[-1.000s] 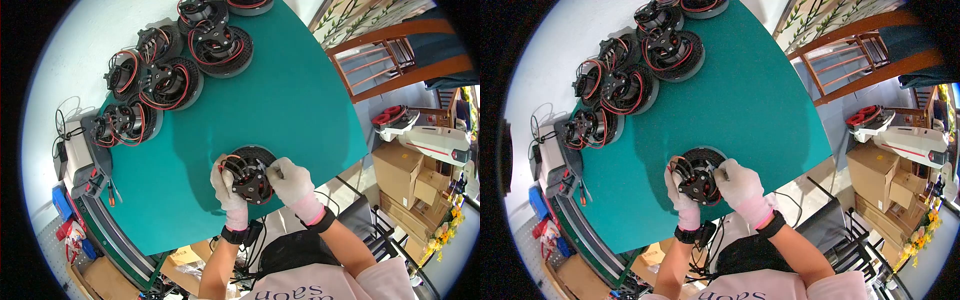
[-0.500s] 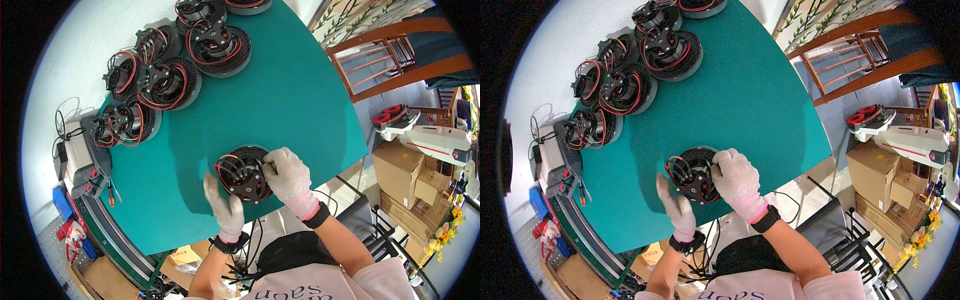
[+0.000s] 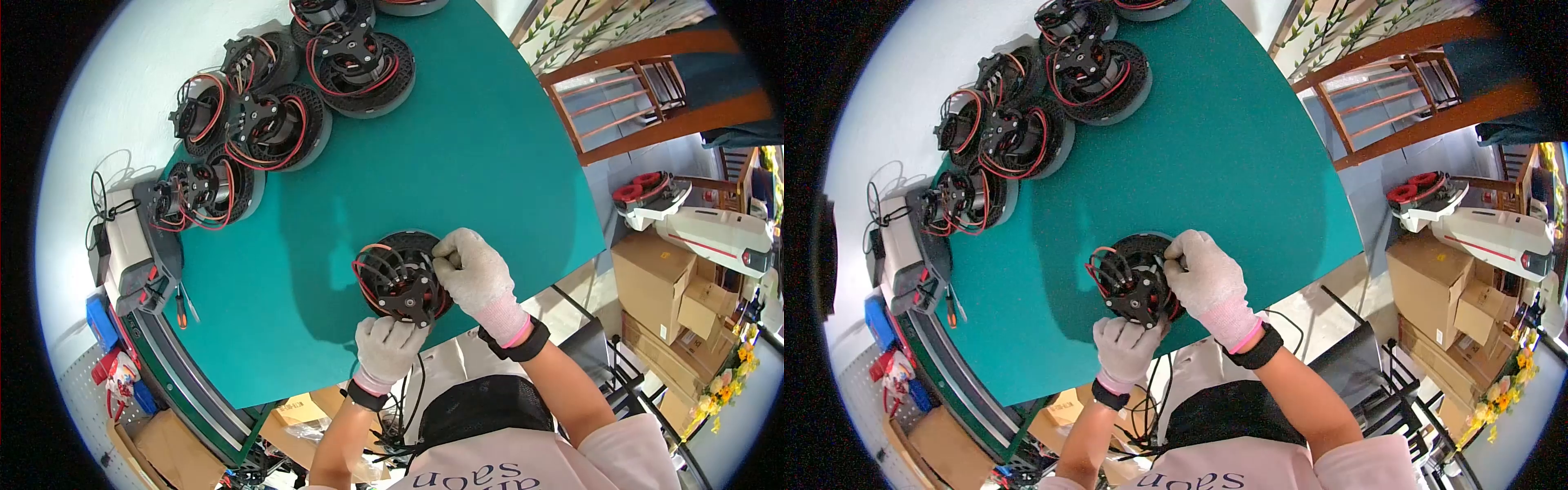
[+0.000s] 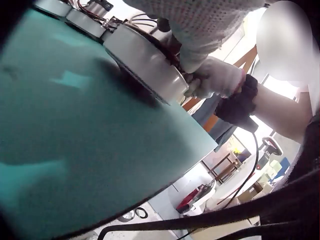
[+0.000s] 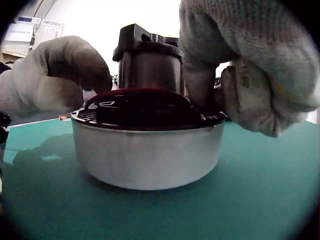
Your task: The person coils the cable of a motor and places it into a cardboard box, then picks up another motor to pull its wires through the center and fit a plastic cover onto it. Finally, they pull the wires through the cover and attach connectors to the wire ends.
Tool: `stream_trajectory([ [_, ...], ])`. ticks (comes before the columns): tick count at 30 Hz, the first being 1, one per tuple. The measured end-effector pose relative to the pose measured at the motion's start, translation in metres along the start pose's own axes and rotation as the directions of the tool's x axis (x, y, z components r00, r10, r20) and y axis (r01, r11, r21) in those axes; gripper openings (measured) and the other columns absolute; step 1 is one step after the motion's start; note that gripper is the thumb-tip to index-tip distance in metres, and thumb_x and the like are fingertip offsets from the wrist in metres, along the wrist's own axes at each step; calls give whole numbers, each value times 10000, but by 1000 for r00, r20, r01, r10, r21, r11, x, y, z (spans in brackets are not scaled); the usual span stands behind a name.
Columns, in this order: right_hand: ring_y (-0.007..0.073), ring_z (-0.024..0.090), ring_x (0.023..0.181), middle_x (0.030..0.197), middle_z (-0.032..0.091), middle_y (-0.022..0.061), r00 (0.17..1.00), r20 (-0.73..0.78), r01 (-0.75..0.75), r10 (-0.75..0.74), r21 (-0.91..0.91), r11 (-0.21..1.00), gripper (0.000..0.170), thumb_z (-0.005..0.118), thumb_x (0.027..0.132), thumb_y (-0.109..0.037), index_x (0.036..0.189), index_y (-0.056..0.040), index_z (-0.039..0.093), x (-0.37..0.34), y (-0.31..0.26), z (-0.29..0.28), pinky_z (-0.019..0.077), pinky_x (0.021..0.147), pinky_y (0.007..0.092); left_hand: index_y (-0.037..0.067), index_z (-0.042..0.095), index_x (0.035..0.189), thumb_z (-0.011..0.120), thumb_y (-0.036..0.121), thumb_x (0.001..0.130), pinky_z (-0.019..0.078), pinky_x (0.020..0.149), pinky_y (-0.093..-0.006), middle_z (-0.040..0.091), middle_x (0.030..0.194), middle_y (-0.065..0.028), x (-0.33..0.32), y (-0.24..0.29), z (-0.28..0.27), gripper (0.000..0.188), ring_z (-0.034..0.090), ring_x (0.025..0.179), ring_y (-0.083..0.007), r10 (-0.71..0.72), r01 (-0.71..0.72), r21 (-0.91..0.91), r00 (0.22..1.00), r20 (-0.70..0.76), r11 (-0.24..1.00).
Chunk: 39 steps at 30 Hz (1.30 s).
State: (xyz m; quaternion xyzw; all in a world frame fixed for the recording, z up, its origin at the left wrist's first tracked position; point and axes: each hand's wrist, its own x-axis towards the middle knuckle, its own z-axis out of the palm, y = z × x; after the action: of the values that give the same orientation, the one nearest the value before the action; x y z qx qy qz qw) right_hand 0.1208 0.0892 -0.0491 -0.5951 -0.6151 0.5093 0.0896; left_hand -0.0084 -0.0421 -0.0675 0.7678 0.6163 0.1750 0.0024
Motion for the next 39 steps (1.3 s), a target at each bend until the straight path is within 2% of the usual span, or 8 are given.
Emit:
stream_trajectory([
  [11, 308, 597, 767, 897, 571, 104, 998, -61, 40, -36, 68, 997, 95, 568, 788, -132, 876, -94, 573, -5, 0, 5, 476, 669, 374, 214, 643, 870, 690, 171, 637, 293, 460, -293, 407, 667, 38, 11, 22, -11, 241, 385, 490, -131, -170, 170, -33, 985, -23, 985],
  [19, 287, 603, 760, 877, 549, 84, 940, 5, 331, -340, -247, 911, 125, 574, 787, -150, 898, -117, 623, -3, 4, -2, 496, 624, 397, 180, 646, 929, 690, 169, 670, 326, 454, -320, 442, 620, 14, 25, 39, -21, 263, 428, 478, -177, -260, 262, -37, 964, 61, 964],
  [29, 274, 607, 766, 904, 524, 89, 902, 315, 431, -295, -621, 655, 405, 539, 804, -144, 1207, -164, 500, -19, -14, -21, 518, 615, 379, 105, 623, 1012, 613, 135, 662, 331, 389, -277, 400, 584, 25, 44, 48, -33, 352, 427, 418, -127, -223, 225, 16, 952, 211, 974],
  [32, 280, 605, 764, 909, 518, 104, 890, 413, 424, -191, -601, 678, 407, 515, 830, -145, 1233, -129, 463, -15, -13, -25, 512, 612, 384, 59, 607, 1030, 596, 132, 674, 350, 394, -269, 403, 578, 26, 50, 50, -34, 363, 448, 417, -122, -226, 219, 59, 948, 223, 974],
  [34, 276, 607, 749, 934, 553, 128, 949, 235, 272, -211, -270, 924, 373, 508, 839, -121, 1209, -88, 483, -16, -1, -20, 506, 612, 357, 59, 598, 1043, 595, 132, 674, 359, 402, -267, 406, 579, 26, 54, 51, -36, 376, 462, 424, -120, -255, 248, 59, 934, 251, 967],
  [35, 276, 607, 749, 934, 553, 128, 946, 245, 279, -214, -274, 920, 373, 508, 839, -121, 1209, -88, 483, -18, 6, -17, 506, 612, 357, 59, 590, 1055, 593, 132, 674, 368, 411, -264, 410, 580, 25, 55, 51, -36, 388, 476, 430, -119, -273, 266, 61, 920, 282, 962],
  [37, 252, 616, 747, 956, 583, 167, 990, 92, 103, -111, 88, 991, 304, 507, 845, -110, 1141, -52, 538, -24, 16, -11, 496, 629, 326, 58, 584, 1066, 590, 133, 677, 374, 416, -263, 411, 581, 23, 56, 53, -35, 396, 486, 438, -116, -292, 287, 59, 914, 282, 956],
  [39, 238, 618, 733, 928, 599, 172, 997, 31, 66, -73, 194, 979, 281, 523, 838, -116, 1104, -38, 563, -30, 14, -13, 492, 636, 315, 56, 577, 1077, 588, 135, 681, 379, 421, -262, 413, 581, 21, 56, 54, -36, 404, 497, 446, -114, -307, 303, 57, 908, 286, 951],
])
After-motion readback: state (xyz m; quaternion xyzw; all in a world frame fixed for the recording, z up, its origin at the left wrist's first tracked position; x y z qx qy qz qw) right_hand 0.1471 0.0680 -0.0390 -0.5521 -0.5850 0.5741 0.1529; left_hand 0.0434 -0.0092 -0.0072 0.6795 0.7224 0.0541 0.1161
